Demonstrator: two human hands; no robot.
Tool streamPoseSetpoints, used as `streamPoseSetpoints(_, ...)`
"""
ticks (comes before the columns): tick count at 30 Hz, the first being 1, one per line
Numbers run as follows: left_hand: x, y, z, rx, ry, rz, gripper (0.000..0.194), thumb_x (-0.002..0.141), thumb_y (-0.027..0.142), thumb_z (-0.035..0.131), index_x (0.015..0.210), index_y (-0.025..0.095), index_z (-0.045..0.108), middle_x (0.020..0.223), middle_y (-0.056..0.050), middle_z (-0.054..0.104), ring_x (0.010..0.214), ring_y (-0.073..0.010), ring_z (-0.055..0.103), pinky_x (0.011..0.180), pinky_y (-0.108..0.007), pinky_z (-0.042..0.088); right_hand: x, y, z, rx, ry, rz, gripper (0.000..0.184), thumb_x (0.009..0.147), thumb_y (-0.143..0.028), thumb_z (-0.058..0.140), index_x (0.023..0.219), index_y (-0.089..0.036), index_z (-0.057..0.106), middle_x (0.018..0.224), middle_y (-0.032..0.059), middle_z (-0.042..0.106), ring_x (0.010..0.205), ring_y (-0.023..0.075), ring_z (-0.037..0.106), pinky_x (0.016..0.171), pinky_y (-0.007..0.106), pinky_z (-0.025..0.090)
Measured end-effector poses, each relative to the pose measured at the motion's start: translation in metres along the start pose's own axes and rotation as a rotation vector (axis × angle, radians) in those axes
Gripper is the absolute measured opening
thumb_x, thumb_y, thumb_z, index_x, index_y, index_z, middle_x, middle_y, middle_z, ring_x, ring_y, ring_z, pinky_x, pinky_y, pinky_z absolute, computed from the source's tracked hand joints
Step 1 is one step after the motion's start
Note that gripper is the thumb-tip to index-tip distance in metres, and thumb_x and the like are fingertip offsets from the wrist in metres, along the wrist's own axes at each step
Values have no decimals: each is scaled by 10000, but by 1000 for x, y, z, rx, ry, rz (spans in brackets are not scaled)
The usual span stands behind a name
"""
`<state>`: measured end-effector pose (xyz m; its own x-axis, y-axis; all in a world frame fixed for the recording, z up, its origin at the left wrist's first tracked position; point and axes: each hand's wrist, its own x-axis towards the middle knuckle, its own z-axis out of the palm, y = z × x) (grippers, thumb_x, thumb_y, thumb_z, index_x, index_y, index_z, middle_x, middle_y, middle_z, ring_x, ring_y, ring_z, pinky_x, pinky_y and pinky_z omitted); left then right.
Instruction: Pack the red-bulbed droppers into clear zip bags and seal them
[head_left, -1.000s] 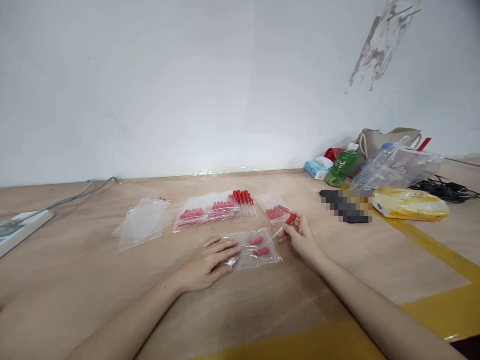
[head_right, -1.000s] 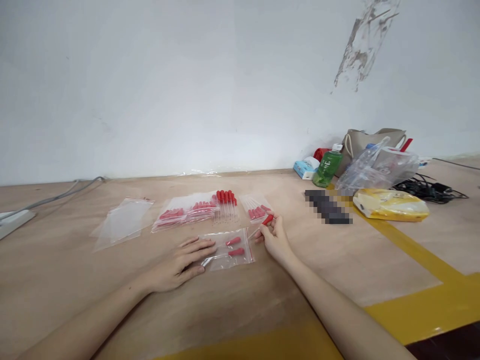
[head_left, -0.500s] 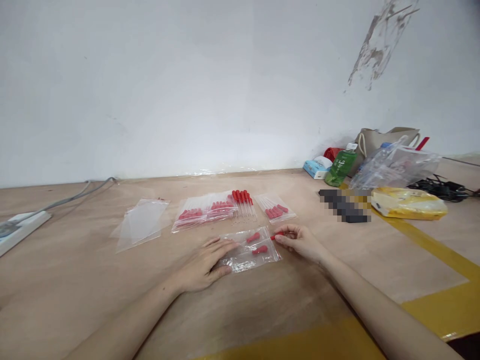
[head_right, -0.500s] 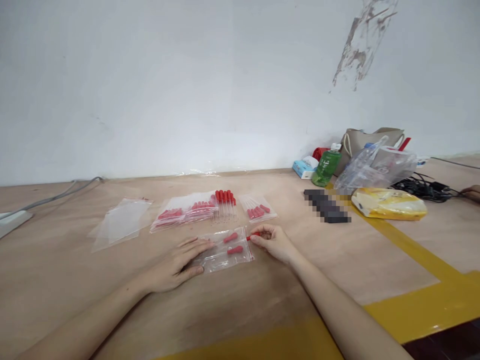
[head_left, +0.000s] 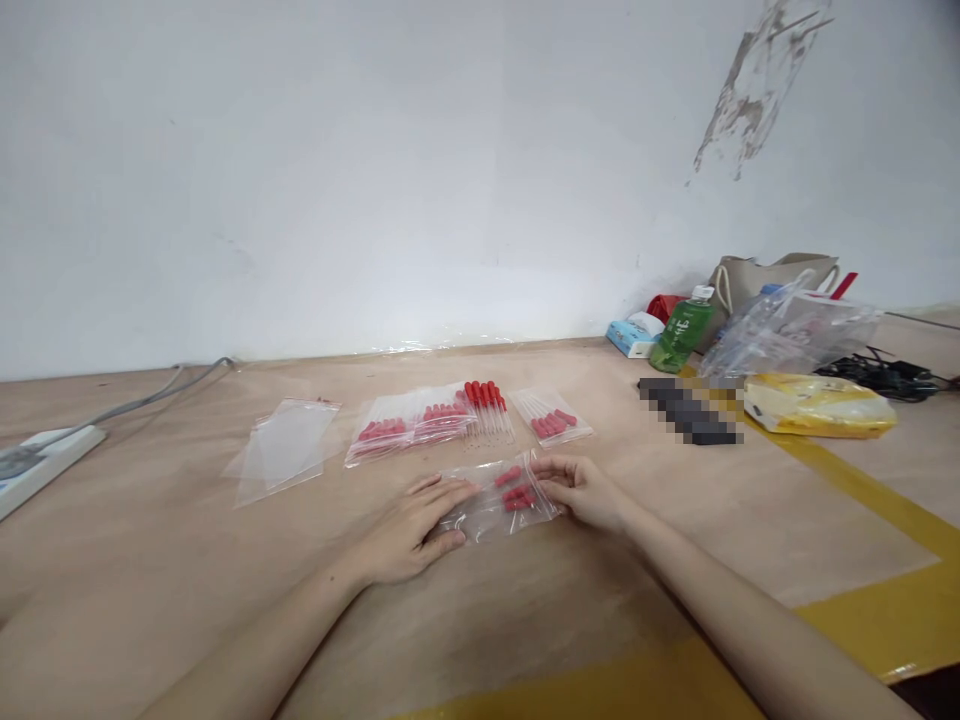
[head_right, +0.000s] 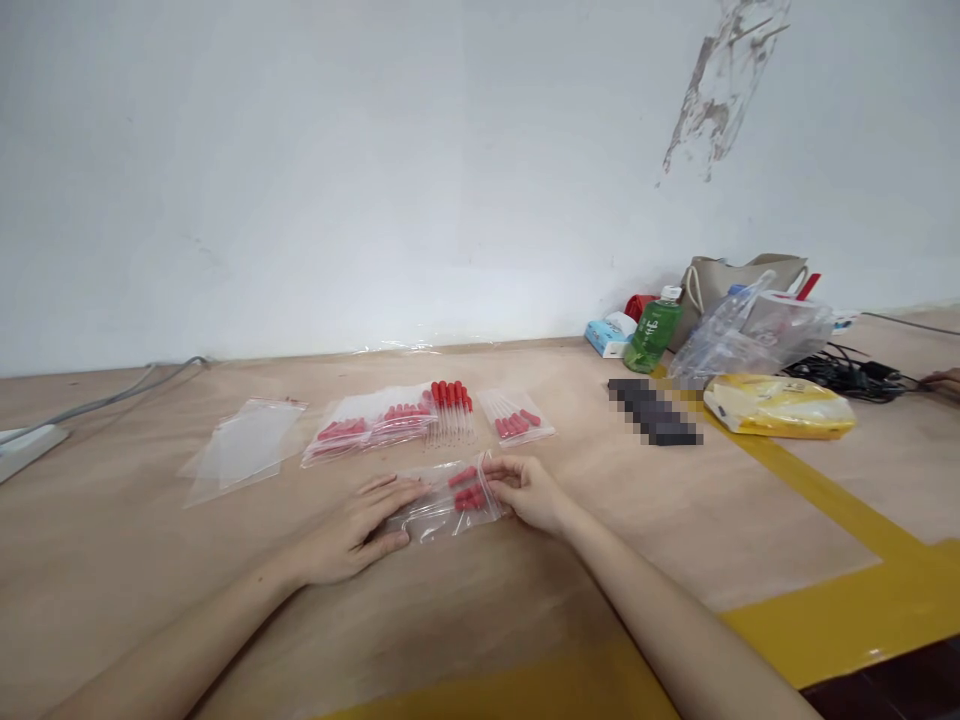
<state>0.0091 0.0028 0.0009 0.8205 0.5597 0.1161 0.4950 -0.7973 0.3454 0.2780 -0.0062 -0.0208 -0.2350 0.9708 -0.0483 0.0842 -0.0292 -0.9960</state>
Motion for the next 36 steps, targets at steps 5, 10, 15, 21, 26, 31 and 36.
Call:
streamPoseSetpoints(5,1,-2,0,10,-13,14,462,909,373,380,1350,298,264,1358,-15,390,1235,-188,364,1071,-425,189,-1,-6,-11,-58,72,121,376,650,-424,617,902,-147,580,477,-72,495,293,21,249,315,178,166)
streamPoseSetpoints(10,1,-2,-1,28,-39,-3,450,912,387,368,1345,294,288,1368,-15,379,1250,-184,346,1071,-423,190,35,-11,-18,-422,340,-67,162,647,-284,583,728,-145,579,638,7,601,527,92,515,491,202,388)
streamPoseSetpoints(15,0,-2,-1,24,-51,7,413,913,382,370,1320,321,332,1378,1,363,1259,-178,333,1070,-429,182,89,-31,-3,-822,425,62,205,647,-224,574,835,-151,607,814,67,660,799,170,592,672,238,421)
streamPoseSetpoints(21,-1,-4,0,-1,-36,16,417,899,352,410,1310,314,353,1374,-3,370,1256,-187,338,1066,-425,193,125,-40,8,-764,365,281,67,526,-91,615,534,-137,567,450,61,546,520,208,575,467,256,380)
streamPoseSetpoints(26,-2,-5,0,9,-38,14,425,896,343,422,1313,316,346,1379,-1,362,1258,-181,334,1066,-423,189,129,-38,5,-610,359,308,117,526,-97,650,586,-133,557,335,-36,400,330,127,436,359,229,306)
streamPoseSetpoints(31,-2,-4,-1,10,-40,22,407,900,346,413,1303,319,362,1376,-4,367,1257,-181,336,1060,-425,198,101,-44,-9,-414,416,194,332,619,-163,606,936,-117,517,389,-80,419,324,87,417,342,185,314)
streamPoseSetpoints(36,-2,-3,-1,-14,-31,18,369,903,370,400,1267,309,400,1364,-7,384,1243,-175,356,1067,-425,184,42,-29,-27,-152,555,23,627,648,-164,525,1205,-154,236,501,-103,449,378,97,483,345,178,384)
